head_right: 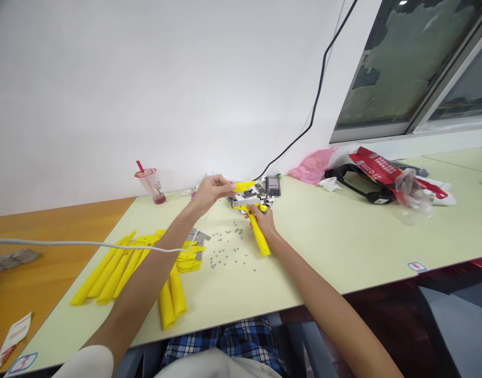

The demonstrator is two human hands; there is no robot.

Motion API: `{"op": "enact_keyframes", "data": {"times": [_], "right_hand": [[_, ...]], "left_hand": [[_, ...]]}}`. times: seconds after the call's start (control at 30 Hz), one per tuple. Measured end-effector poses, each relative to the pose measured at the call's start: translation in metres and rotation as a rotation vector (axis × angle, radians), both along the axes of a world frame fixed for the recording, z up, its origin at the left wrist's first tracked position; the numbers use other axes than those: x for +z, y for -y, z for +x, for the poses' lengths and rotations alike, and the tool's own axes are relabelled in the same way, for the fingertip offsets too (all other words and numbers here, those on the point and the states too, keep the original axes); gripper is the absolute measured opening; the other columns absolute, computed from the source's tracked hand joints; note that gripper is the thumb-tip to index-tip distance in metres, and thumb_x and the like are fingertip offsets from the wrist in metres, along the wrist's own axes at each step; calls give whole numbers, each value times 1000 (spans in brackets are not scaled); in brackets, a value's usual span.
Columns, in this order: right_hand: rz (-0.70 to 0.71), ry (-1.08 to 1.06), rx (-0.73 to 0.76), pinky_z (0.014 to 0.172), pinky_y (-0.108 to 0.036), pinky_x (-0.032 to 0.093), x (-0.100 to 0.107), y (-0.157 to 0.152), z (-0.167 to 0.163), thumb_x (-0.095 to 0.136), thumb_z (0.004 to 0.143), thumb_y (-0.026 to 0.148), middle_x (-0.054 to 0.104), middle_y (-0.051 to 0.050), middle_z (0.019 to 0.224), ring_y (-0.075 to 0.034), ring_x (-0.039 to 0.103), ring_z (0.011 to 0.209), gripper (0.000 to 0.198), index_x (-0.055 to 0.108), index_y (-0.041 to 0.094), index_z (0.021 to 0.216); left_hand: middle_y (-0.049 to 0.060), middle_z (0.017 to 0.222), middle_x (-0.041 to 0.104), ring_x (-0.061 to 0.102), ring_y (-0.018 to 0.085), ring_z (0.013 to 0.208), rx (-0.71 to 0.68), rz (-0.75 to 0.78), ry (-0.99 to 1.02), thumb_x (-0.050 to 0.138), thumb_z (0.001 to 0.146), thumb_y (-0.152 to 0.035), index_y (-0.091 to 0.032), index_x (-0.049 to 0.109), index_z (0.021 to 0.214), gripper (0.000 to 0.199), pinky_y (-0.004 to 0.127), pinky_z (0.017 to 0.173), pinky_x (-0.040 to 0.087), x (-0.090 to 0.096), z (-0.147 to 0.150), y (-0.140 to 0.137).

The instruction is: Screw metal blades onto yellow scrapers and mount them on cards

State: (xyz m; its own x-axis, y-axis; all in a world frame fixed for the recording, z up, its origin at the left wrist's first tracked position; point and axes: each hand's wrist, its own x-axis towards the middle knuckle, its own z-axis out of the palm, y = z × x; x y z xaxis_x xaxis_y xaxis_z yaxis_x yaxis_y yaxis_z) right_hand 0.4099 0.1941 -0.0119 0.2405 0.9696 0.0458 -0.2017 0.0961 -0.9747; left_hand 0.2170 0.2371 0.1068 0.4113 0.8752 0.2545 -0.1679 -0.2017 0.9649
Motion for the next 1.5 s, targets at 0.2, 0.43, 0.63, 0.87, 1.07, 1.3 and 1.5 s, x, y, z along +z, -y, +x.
{"op": "enact_keyframes", "data": {"times": [0.2, 0.43, 0.63, 0.87, 1.07, 1.3, 1.5], "right_hand": [[-7, -4, 20, 36, -29, 47, -2, -3, 1, 87, 73, 57, 75, -4, 68, -14, 55, 39, 43, 67, 20, 79], [-2, 10, 54, 36, -29, 47, -5, -3, 0, 90, 71, 58, 74, -4, 66, -14, 55, 39, 45, 68, 20, 79], [5, 38, 72, 35, -29, 45, -11, -7, 2, 90, 72, 60, 73, -4, 66, -14, 55, 38, 47, 68, 20, 77], [-27, 70, 134, 35, -29, 44, -18, -12, 5, 93, 73, 61, 75, -5, 69, -14, 57, 40, 47, 72, 20, 81], [-64, 84, 256, 41, -29, 46, -15, -10, 7, 93, 77, 65, 72, -4, 65, -13, 56, 43, 51, 73, 19, 84], [-112, 127, 334, 43, -27, 43, -9, -7, 11, 92, 79, 68, 63, -2, 54, -14, 53, 45, 54, 73, 18, 79], [-124, 159, 351, 44, -27, 43, -4, -3, 11, 89, 82, 72, 61, -2, 50, -14, 53, 45, 56, 73, 18, 79]], "left_hand": [[8, 87, 80, 77, 21, 92, 59, -103, -61, 105, 62, -44, -15, 69, 76, 48, 41, 98, 61, -45, 16, -22], [7, 83, 77, 71, 19, 83, 72, -75, -223, 106, 62, -47, -15, 75, 75, 46, 33, 79, 58, -62, 11, -35], [9, 85, 79, 73, 19, 80, -34, -114, -284, 107, 63, -51, -14, 73, 77, 52, 32, 69, 62, -64, 6, -33], [11, 95, 82, 76, 23, 89, -141, -153, -292, 108, 63, -44, -13, 84, 96, 51, 33, 68, 67, -60, -3, -32], [12, 97, 83, 77, 23, 90, -164, -169, -305, 108, 63, -39, -12, 87, 92, 45, 36, 72, 70, -61, -9, -35], [14, 100, 84, 80, 27, 92, -222, -168, -344, 109, 62, -37, -13, 88, 96, 46, 39, 73, 71, -63, -14, -36], [14, 104, 85, 80, 28, 95, -267, -83, -395, 104, 69, -43, -15, 90, 111, 52, 36, 71, 71, -63, -16, -38]]}}
